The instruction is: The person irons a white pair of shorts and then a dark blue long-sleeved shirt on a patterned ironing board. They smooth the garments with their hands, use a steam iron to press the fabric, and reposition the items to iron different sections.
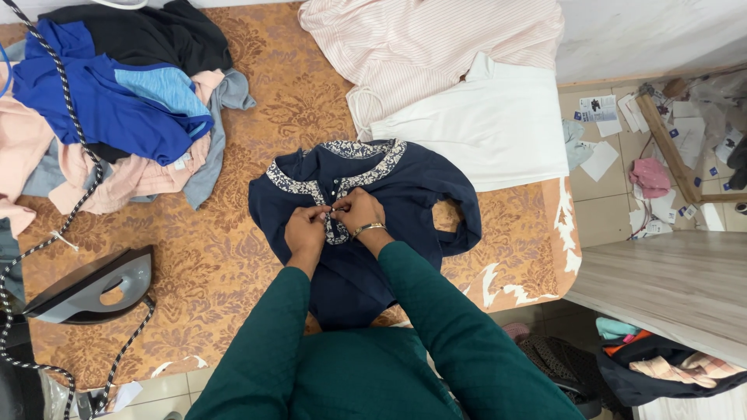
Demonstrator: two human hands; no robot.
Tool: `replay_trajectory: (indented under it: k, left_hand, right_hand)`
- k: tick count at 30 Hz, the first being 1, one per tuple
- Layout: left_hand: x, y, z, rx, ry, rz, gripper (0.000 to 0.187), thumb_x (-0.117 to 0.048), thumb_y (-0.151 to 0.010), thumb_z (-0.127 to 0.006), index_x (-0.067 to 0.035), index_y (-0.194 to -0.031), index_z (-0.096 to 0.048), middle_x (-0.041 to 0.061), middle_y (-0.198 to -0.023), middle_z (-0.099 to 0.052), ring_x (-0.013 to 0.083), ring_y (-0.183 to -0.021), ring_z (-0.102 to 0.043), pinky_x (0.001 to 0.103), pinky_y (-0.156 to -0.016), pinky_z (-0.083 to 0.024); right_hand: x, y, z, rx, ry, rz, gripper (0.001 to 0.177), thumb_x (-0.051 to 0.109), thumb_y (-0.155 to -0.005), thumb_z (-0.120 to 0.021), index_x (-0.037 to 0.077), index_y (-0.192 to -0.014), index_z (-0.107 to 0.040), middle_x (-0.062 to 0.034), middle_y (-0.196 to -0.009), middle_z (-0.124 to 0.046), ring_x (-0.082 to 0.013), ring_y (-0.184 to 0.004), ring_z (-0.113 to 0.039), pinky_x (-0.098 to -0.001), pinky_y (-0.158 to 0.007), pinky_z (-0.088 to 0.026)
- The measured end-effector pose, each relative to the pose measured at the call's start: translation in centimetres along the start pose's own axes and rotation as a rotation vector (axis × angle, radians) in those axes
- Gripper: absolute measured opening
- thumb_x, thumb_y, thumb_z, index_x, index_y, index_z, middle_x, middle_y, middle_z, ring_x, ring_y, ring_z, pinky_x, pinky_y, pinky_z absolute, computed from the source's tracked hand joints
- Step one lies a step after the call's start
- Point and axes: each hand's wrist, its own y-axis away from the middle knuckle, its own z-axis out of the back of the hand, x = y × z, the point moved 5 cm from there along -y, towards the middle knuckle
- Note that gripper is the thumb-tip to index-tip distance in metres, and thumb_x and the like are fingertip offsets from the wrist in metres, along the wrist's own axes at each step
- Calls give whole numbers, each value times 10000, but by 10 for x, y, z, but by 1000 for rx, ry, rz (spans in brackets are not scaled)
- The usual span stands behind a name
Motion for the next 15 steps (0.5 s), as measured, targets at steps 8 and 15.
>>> replay_trajectory:
  k: [8, 15]
  left_hand:
    - [-20, 0, 8, -7, -6, 189, 193, -314, -858, -787, -142, -933, -829, 52, -882, -778, 226, -851, -746, 359, -802, -563]
    - [-25, -22, 4, 73, -153, 332, 306, -372, -804, -787, -70, -836, -827, 109, -821, -783, 277, -818, -769, 394, -752, -591]
  right_hand:
    - [-4, -6, -4, -16, 1, 3, 131, 249, -756, -859, 196, -870, -820, 15, -899, -683, -189, -875, -700, -356, -778, -555]
    - [1, 0, 2, -29, -5, 4, 158, 245, -725, -871, 166, -840, -795, 6, -851, -670, -194, -837, -695, -360, -764, -555]
